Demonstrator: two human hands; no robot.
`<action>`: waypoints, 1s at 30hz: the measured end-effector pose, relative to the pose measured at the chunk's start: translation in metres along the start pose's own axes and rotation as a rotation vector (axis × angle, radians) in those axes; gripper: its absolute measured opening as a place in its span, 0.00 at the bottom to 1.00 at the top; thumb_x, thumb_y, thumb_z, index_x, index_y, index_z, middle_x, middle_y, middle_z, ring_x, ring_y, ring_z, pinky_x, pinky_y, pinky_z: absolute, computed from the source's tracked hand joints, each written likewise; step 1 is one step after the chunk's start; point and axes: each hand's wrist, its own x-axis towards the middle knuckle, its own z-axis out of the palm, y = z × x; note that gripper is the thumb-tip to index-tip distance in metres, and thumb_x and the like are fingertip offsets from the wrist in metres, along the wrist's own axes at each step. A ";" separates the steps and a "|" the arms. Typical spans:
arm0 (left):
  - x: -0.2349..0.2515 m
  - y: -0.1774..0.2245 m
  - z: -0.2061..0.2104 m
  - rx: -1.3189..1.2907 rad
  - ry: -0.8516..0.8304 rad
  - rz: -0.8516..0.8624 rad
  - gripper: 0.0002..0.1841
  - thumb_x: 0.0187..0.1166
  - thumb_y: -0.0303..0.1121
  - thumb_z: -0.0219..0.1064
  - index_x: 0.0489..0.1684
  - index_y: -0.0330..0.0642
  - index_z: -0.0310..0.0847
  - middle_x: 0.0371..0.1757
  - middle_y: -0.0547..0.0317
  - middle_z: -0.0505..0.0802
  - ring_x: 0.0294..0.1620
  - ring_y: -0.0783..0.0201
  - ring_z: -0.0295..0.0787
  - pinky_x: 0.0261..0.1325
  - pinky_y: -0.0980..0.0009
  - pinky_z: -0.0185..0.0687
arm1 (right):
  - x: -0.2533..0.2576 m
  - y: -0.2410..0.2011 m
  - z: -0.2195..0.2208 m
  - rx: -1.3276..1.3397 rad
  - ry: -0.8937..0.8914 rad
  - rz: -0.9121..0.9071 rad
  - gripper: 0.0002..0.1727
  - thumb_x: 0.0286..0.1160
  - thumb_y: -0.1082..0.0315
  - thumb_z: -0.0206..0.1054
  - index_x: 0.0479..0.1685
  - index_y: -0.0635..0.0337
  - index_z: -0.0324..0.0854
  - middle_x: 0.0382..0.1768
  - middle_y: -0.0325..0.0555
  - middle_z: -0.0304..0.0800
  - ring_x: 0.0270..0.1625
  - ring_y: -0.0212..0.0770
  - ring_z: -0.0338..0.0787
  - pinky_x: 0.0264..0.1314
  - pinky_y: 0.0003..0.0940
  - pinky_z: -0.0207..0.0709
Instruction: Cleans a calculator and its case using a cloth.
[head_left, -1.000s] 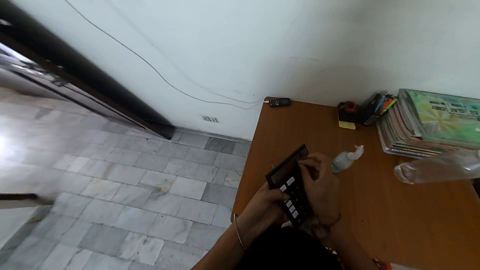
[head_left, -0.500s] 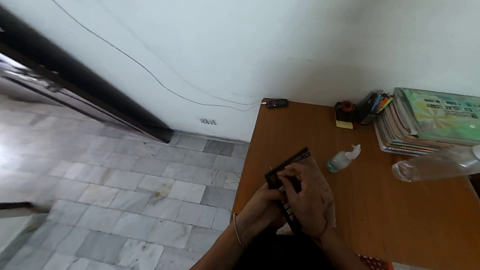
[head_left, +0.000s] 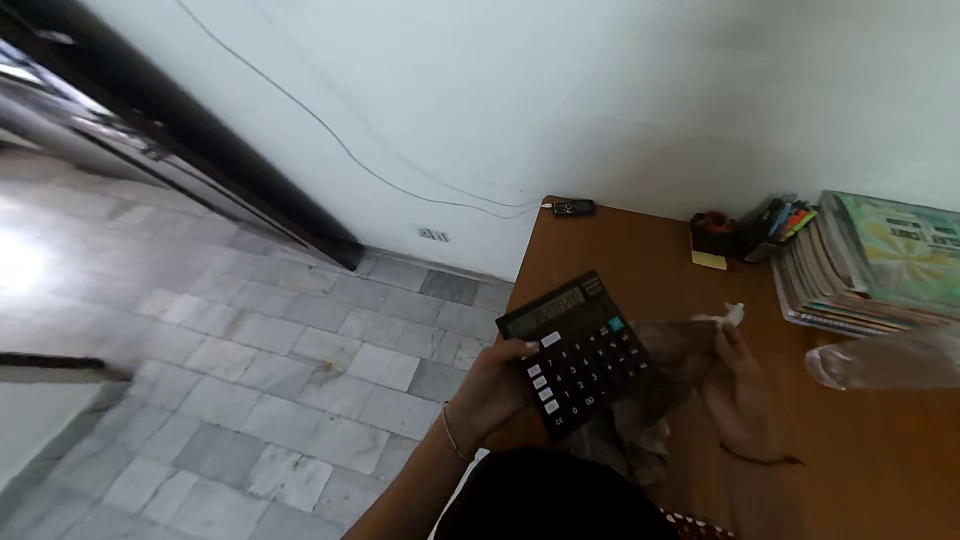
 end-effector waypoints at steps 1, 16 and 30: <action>0.000 0.002 -0.001 -0.006 0.008 0.018 0.11 0.74 0.32 0.57 0.44 0.45 0.87 0.42 0.50 0.96 0.45 0.61 0.96 0.52 0.63 0.92 | -0.002 0.006 -0.014 0.033 0.042 0.024 0.14 0.92 0.68 0.45 0.56 0.51 0.78 0.42 0.30 0.92 0.46 0.26 0.92 0.51 0.27 0.89; 0.009 0.008 0.010 0.138 0.122 0.029 0.34 0.91 0.60 0.33 0.58 0.46 0.81 0.47 0.53 0.94 0.49 0.61 0.94 0.51 0.63 0.91 | -0.008 0.078 -0.045 -0.724 0.085 0.518 0.21 0.83 0.67 0.66 0.67 0.73 0.74 0.54 0.59 0.86 0.53 0.44 0.87 0.57 0.40 0.82; 0.013 0.008 0.018 0.114 0.125 0.058 0.32 0.90 0.62 0.36 0.54 0.50 0.84 0.42 0.58 0.95 0.41 0.65 0.95 0.42 0.66 0.92 | -0.078 0.055 0.002 -0.987 -0.200 -0.920 0.18 0.80 0.62 0.67 0.61 0.64 0.79 0.30 0.47 0.84 0.31 0.32 0.84 0.37 0.23 0.80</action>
